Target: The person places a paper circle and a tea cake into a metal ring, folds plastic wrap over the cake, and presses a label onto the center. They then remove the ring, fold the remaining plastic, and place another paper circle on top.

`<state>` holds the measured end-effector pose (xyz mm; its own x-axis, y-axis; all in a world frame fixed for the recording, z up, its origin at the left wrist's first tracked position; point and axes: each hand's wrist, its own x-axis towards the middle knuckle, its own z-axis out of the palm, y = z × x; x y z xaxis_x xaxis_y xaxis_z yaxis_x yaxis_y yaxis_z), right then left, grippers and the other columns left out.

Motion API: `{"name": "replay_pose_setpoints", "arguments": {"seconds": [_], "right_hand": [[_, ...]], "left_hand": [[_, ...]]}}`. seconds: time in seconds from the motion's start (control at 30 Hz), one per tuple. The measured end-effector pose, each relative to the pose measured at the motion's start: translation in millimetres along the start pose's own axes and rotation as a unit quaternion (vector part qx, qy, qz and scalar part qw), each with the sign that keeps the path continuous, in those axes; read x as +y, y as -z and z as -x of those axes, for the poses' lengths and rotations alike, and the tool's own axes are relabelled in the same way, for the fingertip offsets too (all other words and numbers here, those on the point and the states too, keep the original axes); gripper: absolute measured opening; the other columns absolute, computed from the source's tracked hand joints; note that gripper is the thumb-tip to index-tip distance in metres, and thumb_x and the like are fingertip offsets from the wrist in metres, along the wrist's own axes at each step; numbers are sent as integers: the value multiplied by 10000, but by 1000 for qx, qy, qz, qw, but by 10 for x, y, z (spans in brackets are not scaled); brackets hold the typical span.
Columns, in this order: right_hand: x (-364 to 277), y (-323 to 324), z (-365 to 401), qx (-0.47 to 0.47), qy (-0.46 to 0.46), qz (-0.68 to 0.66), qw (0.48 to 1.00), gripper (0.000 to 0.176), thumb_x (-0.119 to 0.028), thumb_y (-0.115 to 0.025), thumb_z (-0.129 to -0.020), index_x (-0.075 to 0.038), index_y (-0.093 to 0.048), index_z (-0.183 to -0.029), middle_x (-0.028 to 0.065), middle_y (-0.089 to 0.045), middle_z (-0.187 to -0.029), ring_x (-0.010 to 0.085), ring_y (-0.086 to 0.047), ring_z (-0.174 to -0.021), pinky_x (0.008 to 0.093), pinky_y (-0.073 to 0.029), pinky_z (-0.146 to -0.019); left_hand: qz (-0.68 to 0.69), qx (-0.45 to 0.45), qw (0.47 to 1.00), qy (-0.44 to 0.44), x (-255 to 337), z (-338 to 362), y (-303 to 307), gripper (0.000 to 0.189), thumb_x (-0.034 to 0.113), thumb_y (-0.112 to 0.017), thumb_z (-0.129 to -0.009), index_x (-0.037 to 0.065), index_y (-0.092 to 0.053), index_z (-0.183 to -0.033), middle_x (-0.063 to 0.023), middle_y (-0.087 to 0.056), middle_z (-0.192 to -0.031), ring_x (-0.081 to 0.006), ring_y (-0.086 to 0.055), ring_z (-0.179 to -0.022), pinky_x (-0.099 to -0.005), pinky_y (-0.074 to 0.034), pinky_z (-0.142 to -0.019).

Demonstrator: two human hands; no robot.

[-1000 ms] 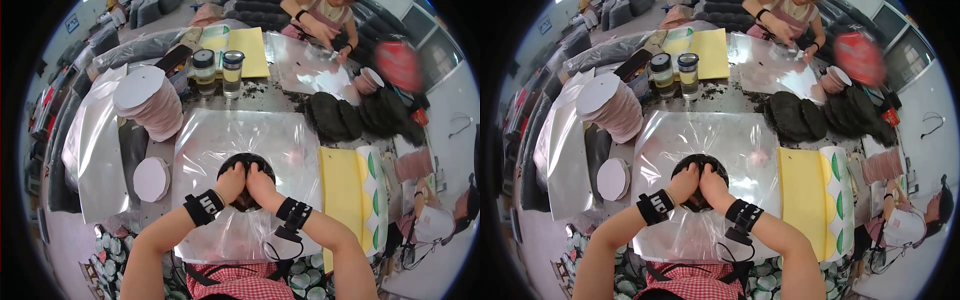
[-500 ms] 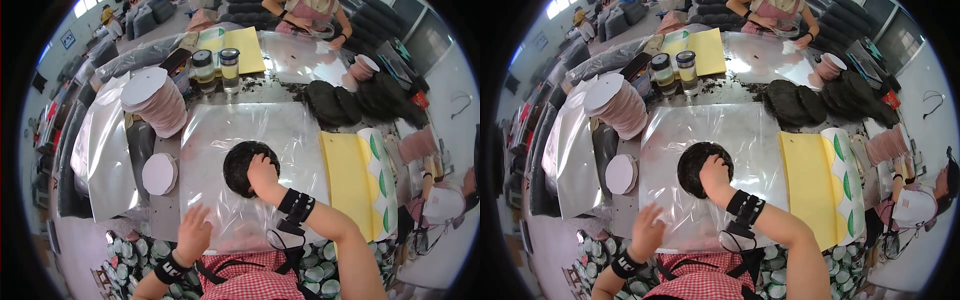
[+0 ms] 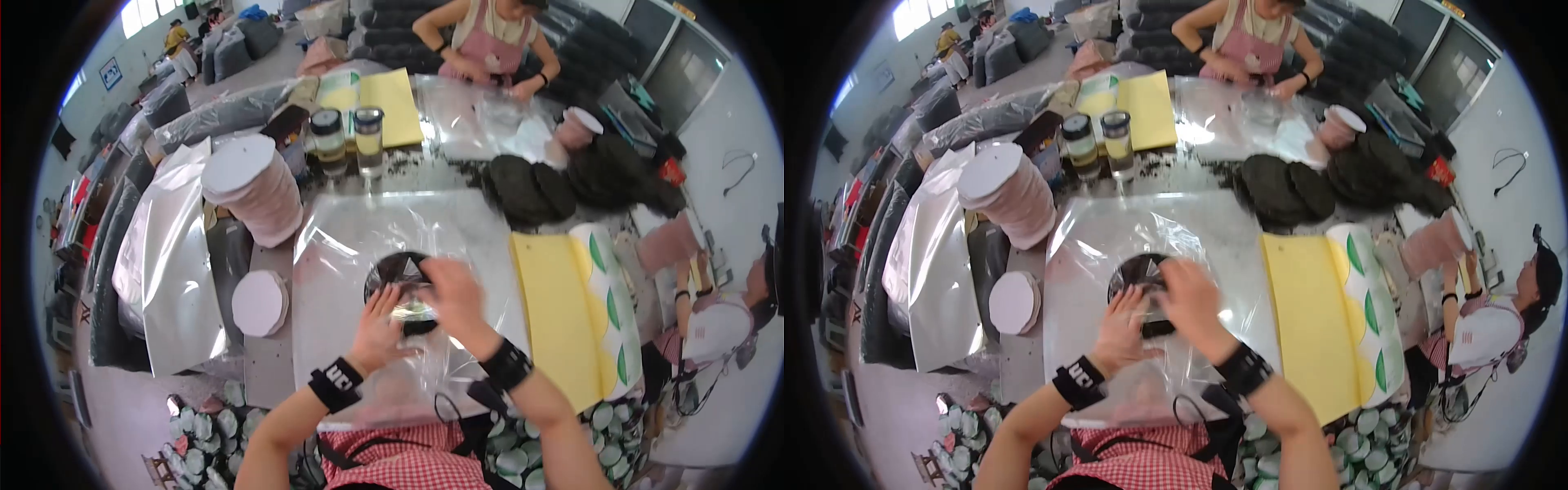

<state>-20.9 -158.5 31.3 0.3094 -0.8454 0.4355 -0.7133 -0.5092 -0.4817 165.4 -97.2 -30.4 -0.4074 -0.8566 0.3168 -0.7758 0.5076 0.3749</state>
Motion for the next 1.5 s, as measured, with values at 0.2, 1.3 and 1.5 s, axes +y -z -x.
{"name": "replay_pose_setpoints", "arguments": {"seconds": [0.2, 1.3, 1.5], "right_hand": [[982, 722, 689, -124, -336, -270, 894, 392, -145, -716, -855, -13, -616, -1210, 122, -678, -941, 204, -680, -830, 320, -529, -686], [-65, -493, 171, 58, 106, -147, 982, 416, -208, -681, -919, -54, -605, -1297, 172, -628, -1240, 344, -601, -1179, 428, -512, -937], [-56, -611, 170, -91, 0, -148, 985, 172, -214, -649, -926, -47, -680, -893, 151, -657, -778, 365, -653, -781, 422, -535, -737]], "left_hand": [[-38, -64, 997, -2, -92, -48, -35, 959, 628, -808, -595, -41, -579, -1243, -260, -580, -1327, -400, -456, -1355, -480, -251, -1191], [140, 179, 962, 152, -66, -24, 141, 936, 228, -808, -709, -47, -317, -1457, -202, -466, -1360, -309, -417, -1324, -460, -321, -1132], [412, 162, 890, 109, -310, -611, 107, 750, 303, -719, -826, -26, -411, -1425, -183, -511, -1391, -333, -461, -1327, -535, -300, -1154]]}}
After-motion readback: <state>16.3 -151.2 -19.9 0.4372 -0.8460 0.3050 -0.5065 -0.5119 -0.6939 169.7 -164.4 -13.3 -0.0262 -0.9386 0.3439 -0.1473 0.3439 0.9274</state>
